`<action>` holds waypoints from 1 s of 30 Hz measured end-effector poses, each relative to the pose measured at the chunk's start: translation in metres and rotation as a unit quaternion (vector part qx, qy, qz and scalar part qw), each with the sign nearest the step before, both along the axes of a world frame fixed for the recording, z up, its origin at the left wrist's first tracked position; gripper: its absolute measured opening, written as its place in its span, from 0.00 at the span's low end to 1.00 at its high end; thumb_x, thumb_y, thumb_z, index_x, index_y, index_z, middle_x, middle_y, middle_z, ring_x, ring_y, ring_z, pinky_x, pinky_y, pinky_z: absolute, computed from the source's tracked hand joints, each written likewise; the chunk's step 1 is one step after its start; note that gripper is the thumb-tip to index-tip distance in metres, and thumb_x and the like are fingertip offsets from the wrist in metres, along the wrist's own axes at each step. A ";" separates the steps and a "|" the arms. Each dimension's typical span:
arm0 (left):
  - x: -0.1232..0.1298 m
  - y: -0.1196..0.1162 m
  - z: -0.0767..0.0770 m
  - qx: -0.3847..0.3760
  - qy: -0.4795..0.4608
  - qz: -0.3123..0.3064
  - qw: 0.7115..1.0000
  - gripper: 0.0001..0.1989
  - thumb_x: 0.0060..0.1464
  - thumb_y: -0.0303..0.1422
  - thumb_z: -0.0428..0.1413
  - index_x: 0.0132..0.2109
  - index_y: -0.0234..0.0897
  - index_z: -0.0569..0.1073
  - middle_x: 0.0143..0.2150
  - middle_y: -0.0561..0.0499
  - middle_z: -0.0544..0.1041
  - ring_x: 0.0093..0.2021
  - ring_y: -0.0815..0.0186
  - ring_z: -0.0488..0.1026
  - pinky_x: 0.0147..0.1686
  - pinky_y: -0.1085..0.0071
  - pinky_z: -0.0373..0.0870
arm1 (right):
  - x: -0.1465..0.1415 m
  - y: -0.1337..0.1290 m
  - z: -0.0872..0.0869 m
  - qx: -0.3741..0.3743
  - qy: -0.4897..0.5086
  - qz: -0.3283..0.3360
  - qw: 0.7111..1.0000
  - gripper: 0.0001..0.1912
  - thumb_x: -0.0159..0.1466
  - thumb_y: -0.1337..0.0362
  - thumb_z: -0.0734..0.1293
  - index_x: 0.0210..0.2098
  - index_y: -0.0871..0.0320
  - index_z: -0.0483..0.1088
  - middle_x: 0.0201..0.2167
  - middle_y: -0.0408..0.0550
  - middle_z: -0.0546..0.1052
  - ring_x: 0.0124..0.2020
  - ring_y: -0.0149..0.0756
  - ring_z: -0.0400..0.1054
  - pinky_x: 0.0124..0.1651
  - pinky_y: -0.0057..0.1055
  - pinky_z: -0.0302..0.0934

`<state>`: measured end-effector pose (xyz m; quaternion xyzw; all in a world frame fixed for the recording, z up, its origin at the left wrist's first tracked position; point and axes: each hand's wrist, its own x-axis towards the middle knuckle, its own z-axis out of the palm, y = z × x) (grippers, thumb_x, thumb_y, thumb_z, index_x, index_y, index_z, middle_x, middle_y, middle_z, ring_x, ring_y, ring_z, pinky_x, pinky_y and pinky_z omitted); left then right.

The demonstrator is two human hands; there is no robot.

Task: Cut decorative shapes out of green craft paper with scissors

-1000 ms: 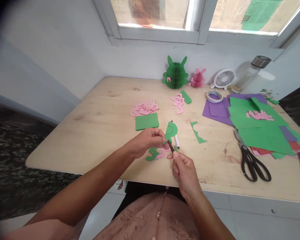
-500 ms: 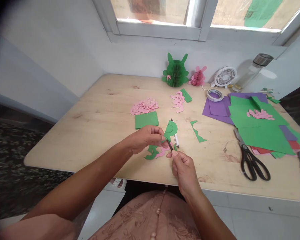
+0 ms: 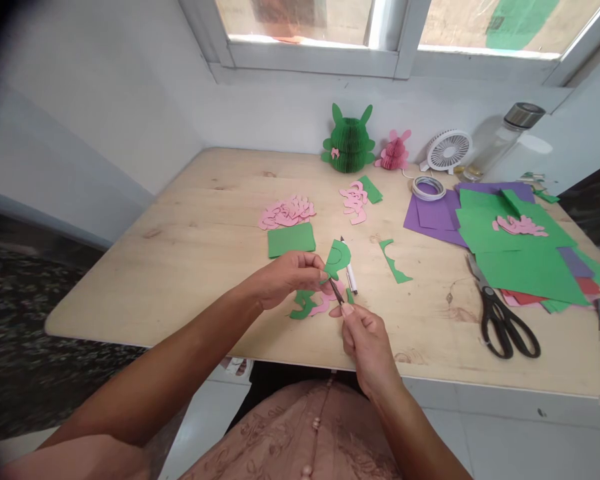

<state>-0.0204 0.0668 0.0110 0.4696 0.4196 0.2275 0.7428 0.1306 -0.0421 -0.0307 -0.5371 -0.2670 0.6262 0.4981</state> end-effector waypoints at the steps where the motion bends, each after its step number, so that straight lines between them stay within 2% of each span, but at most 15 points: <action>1: 0.000 0.000 0.000 0.000 -0.002 0.001 1.000 0.09 0.42 0.32 0.61 0.25 0.35 0.68 0.25 0.50 0.77 0.32 0.62 0.77 0.37 0.68 0.65 | 0.000 0.000 0.000 -0.002 -0.001 -0.001 1.000 0.17 0.58 0.50 0.68 0.31 0.60 0.71 0.12 0.31 0.53 0.14 0.23 0.37 0.17 0.26 0.31; 15: 0.000 -0.002 0.000 0.013 0.003 -0.022 1.000 0.06 0.43 0.30 0.59 0.26 0.35 0.68 0.26 0.49 0.78 0.34 0.63 0.77 0.34 0.70 0.64 | -0.001 0.002 0.002 -0.014 0.011 -0.006 1.000 0.18 0.57 0.49 0.69 0.29 0.60 0.70 0.11 0.31 0.52 0.14 0.23 0.37 0.17 0.26 0.31; 30: 0.000 0.007 -0.001 0.011 0.012 -0.061 0.998 0.05 0.42 0.28 0.59 0.25 0.36 0.68 0.24 0.50 0.77 0.33 0.62 0.78 0.31 0.72 0.65 | 0.003 0.004 0.001 -0.008 -0.005 0.001 1.000 0.18 0.56 0.49 0.69 0.27 0.59 0.70 0.11 0.31 0.52 0.14 0.23 0.37 0.18 0.25 0.31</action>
